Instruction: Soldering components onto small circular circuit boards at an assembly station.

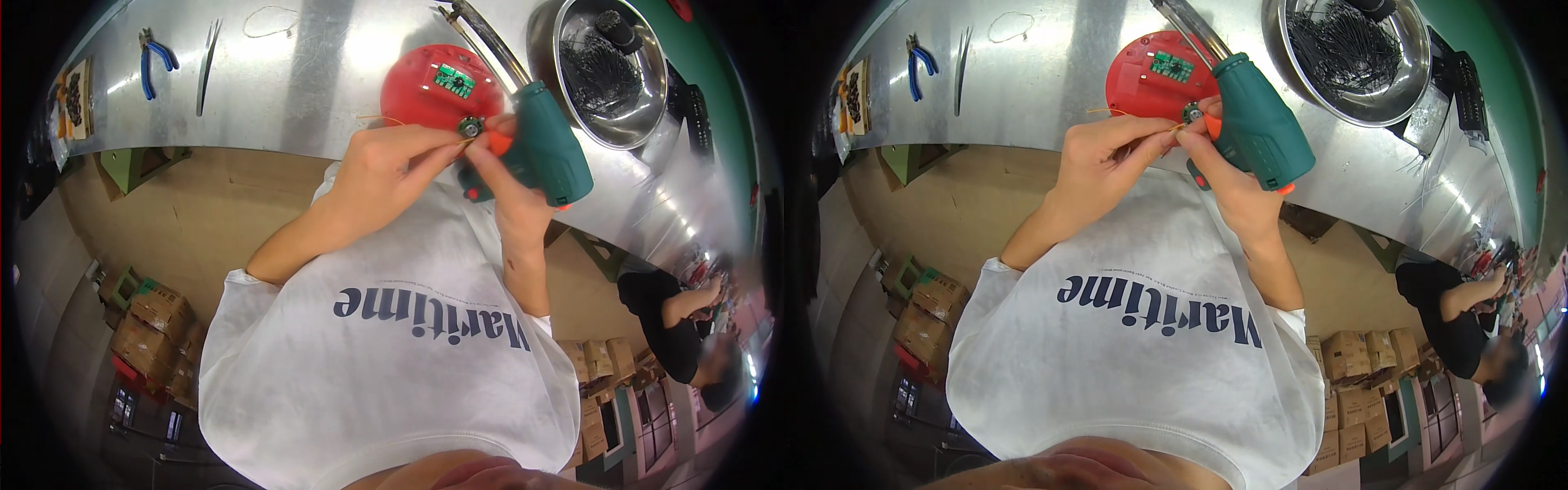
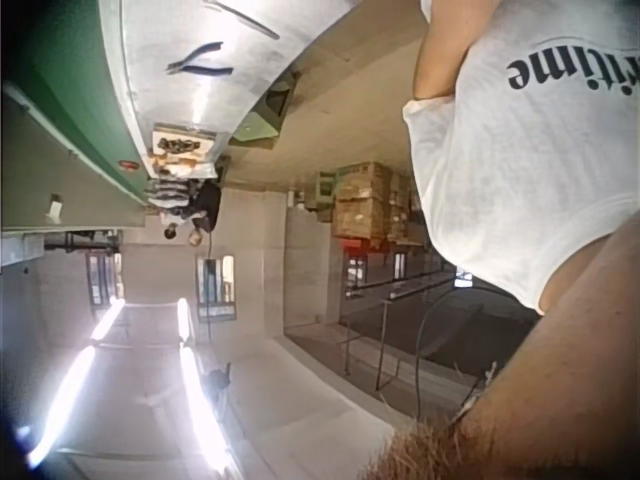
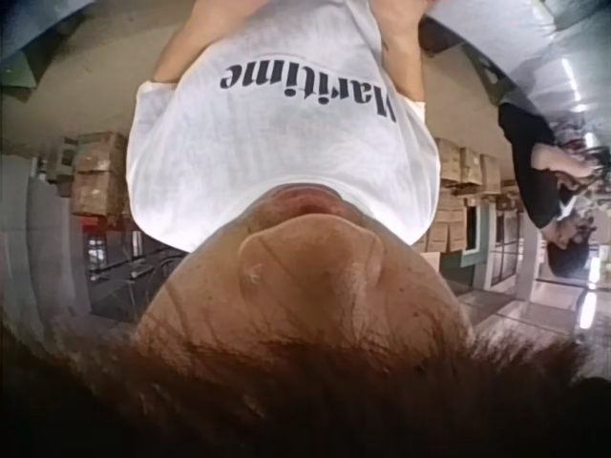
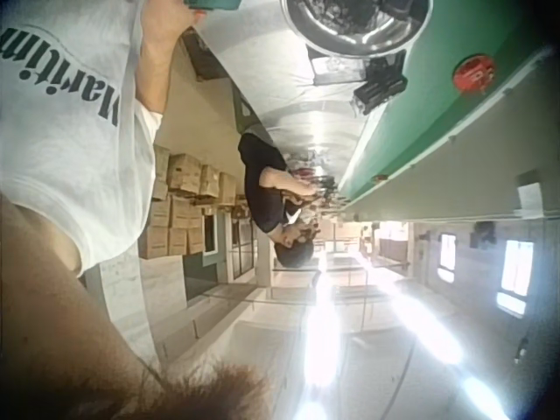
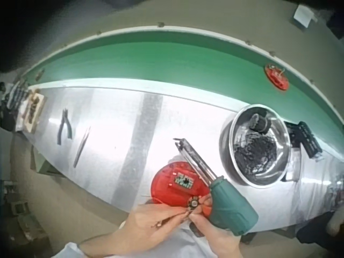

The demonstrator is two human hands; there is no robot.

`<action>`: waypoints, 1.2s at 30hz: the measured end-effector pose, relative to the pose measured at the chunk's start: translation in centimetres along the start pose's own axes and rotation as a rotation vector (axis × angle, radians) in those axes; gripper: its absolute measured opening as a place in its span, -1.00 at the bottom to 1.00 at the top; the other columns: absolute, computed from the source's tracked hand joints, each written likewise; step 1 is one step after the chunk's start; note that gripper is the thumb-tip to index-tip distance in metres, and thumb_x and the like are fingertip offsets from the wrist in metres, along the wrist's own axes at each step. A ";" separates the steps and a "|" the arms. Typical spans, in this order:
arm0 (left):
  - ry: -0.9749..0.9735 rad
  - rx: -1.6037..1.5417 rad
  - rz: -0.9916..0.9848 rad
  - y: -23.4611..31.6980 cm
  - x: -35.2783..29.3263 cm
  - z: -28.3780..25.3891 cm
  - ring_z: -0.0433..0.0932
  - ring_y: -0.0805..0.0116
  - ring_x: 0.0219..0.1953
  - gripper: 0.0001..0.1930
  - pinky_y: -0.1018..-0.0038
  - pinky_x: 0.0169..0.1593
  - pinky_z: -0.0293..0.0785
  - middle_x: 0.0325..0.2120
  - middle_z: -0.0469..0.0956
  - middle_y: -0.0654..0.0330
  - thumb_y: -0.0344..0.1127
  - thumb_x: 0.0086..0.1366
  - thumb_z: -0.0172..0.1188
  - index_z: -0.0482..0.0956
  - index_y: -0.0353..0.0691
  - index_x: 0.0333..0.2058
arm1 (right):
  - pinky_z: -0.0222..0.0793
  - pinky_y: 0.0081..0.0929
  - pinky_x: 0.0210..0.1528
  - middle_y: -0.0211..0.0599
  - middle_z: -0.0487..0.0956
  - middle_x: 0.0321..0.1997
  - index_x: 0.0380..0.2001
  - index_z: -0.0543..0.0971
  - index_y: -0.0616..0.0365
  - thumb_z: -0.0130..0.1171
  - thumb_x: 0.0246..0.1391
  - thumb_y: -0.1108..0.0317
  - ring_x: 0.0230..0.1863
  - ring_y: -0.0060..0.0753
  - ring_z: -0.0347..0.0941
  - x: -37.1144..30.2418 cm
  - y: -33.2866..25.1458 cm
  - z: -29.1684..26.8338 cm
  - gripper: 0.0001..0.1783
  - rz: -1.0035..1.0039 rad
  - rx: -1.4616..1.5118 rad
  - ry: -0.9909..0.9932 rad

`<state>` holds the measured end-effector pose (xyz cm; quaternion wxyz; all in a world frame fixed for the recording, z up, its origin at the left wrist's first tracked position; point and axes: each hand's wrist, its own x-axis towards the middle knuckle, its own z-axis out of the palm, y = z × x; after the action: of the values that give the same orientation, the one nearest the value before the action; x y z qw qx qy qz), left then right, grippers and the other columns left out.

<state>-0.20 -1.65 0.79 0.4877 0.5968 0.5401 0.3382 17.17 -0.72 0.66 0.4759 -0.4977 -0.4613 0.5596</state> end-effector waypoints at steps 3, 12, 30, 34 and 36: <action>-0.016 0.110 0.129 0.0 0.3 0.0 0.57 0.35 -0.50 -0.85 0.53 -0.46 0.42 -0.49 0.61 0.13 -0.48 0.18 0.23 0.61 -0.35 -0.26 | 0.44 -0.57 -0.18 -0.26 0.57 -0.27 -0.16 0.49 0.29 0.28 -0.09 0.66 -0.23 -0.53 0.50 0.2 0.1 0.3 -0.64 -0.055 -0.108 0.000; -0.109 -0.110 -0.033 1.1 0.1 -0.4 0.56 0.20 -0.52 -0.90 0.46 -0.47 0.42 -0.50 0.57 0.08 -0.46 0.19 0.21 0.59 -0.33 -0.31 | 0.46 -0.56 -0.19 -0.25 0.57 -0.28 -0.19 0.49 0.28 0.27 -0.08 0.67 -0.24 -0.52 0.50 0.0 0.3 0.7 -0.67 0.074 0.098 0.062; 0.065 0.111 0.222 0.5 0.3 0.7 0.54 0.21 -0.56 -0.90 0.42 -0.51 0.43 -0.54 0.56 0.12 -0.51 0.11 0.24 0.60 -0.31 -0.34 | 0.38 -0.55 -0.29 -0.16 0.52 -0.14 -0.20 0.47 0.25 0.17 -0.05 0.66 -0.29 -0.43 0.50 0.3 -0.6 0.9 -0.71 0.303 0.395 0.121; 0.061 0.087 0.222 0.3 0.2 0.7 0.53 0.45 -0.58 -0.88 0.59 -0.52 0.39 -0.52 0.61 0.14 -0.56 0.13 0.25 0.61 -0.36 -0.31 | 0.37 -0.57 -0.29 -0.17 0.52 -0.13 -0.19 0.48 0.25 0.18 -0.06 0.66 -0.32 -0.45 0.48 0.2 -0.6 1.2 -0.70 0.298 0.415 0.108; 0.084 0.088 0.203 0.3 0.0 0.9 0.55 0.45 -0.57 -0.88 0.60 -0.51 0.40 -0.52 0.62 0.15 -0.56 0.13 0.25 0.62 -0.35 -0.31 | 0.37 -0.57 -0.29 -0.17 0.52 -0.13 -0.19 0.48 0.25 0.18 -0.07 0.66 -0.33 -0.46 0.48 0.2 -0.5 1.2 -0.69 0.297 0.419 0.114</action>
<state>0.76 -1.86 0.85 0.4013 0.6544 0.5112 0.3866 16.01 -0.53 1.24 0.5063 -0.4813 -0.2295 0.6777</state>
